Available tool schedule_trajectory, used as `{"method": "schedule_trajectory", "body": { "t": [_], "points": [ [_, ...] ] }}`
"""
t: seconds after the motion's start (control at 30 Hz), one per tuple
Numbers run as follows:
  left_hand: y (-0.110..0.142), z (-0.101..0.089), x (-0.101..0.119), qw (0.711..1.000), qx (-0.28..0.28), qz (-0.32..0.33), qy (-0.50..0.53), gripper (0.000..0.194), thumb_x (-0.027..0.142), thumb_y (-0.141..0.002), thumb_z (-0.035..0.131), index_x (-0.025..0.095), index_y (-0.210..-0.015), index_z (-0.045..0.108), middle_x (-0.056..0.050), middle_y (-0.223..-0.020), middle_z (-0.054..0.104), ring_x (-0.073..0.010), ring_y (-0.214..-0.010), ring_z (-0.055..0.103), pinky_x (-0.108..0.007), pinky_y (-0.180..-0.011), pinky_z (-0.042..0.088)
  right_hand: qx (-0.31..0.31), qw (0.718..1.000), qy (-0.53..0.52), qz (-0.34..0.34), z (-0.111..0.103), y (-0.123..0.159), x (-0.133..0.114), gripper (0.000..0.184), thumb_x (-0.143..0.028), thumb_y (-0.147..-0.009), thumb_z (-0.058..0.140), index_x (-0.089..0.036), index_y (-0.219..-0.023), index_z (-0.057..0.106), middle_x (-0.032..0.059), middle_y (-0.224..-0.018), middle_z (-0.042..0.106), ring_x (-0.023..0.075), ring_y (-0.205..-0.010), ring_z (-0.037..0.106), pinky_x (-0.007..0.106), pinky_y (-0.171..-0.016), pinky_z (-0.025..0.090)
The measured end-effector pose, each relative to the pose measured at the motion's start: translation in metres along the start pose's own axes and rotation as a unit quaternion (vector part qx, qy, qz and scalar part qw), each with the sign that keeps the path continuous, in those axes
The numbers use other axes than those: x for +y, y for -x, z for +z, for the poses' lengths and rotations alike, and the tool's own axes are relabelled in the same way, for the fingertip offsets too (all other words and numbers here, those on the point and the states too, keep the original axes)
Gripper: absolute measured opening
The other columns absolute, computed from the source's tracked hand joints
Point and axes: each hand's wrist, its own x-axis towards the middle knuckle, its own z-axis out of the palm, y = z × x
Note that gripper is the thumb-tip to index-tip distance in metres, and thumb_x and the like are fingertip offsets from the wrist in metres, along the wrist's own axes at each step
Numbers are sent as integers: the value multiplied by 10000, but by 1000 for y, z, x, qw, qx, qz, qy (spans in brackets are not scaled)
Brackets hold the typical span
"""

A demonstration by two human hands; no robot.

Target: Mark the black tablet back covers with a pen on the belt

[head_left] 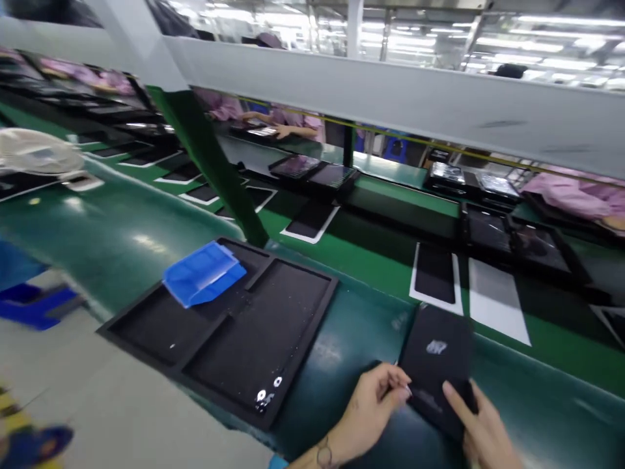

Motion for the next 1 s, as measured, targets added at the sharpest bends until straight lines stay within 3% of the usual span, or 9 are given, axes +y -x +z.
{"method": "schedule_trajectory", "body": {
  "t": [0.1, 0.2, 0.3, 0.37, 0.43, 0.5, 0.6, 0.77, 1.0],
  "points": [
    [-10, -18, 5, 1000, 14, 8, -9, 322, 506, -983, 748, 187, -1022, 732, -72, -971, 734, -214, -923, 690, -323, -866, 557, 99, 993, -40, -41, -53, -37, -64, 807, -613, -658, 997, -240, -1300, 683, -86, -524, 505, 108, -354, 378, 210, -308, 319],
    [-8, -35, -1, 997, 15, 54, -50, 328, 518, -1037, 683, 196, -989, 725, -84, -1031, 720, -225, -972, 693, -324, -875, 559, 103, 990, -20, -91, -119, -87, -124, 752, -606, -767, 940, -232, -1358, 663, -84, -635, 502, 58, -402, 311, 201, -359, 246],
    [-2, -38, -3, 988, -8, 108, -112, 269, 431, -1077, 637, 207, -973, 742, -96, -1078, 721, -233, -1008, 709, -326, -892, 570, 127, 976, 166, -66, -164, -135, -146, 502, -610, -978, 735, -156, -1188, 698, -63, -651, 462, 72, -449, 361, 256, -443, 291],
    [1, -36, 0, 978, -16, 143, -150, 232, 370, -1082, 631, 212, -967, 755, -88, -1039, 731, -221, -956, 718, -320, -886, 577, 148, 937, 314, -28, -174, -158, -140, 429, -546, -960, 786, -136, -1070, 723, 9, -702, 571, 139, -542, 536, 298, -534, 429],
    [0, -32, 3, 971, -10, 167, -172, 202, 328, -1079, 635, 217, -970, 762, -73, -993, 738, -204, -887, 719, -305, -862, 582, 170, 900, 402, -5, -167, -174, -126, 397, -438, -851, 902, -117, -1026, 748, 133, -876, 696, 271, -772, 712, 387, -723, 556],
    [-1, -31, 5, 968, -8, 177, -178, 183, 304, -1075, 642, 220, -966, 762, -64, -970, 739, -193, -850, 719, -286, -827, 582, 191, 871, 452, -12, -147, -185, -112, 403, -380, -847, 885, -101, -1109, 759, 258, -1145, 713, 403, -1053, 741, 495, -926, 561],
    [-3, -31, 6, 967, -19, 186, -175, 172, 278, -1074, 638, 221, -961, 755, -63, -961, 742, -194, -856, 730, -271, -804, 581, 169, 846, 502, -57, -107, -203, -101, 406, -426, -991, 713, -145, -1283, 723, 271, -1331, 682, 416, -1252, 688, 484, -1047, 508],
    [-1, -32, 3, 964, -32, 195, -179, 157, 245, -1082, 619, 225, -997, 749, -60, -982, 747, -195, -904, 740, -275, -835, 578, 70, 854, 509, -77, -56, -245, -104, 393, -453, -1011, 683, -163, -1274, 719, 165, -1184, 775, 295, -1145, 731, 311, -946, 520],
    [-4, -33, 1, 963, -42, 191, -184, 143, 240, -1079, 620, 228, -1013, 746, -49, -989, 742, -183, -872, 723, -275, -818, 572, 59, 866, 492, -64, -46, -257, -135, 338, -268, -893, 710, -88, -1178, 729, 201, -1067, 772, 277, -935, 728, 323, -808, 528]
  ]
}}
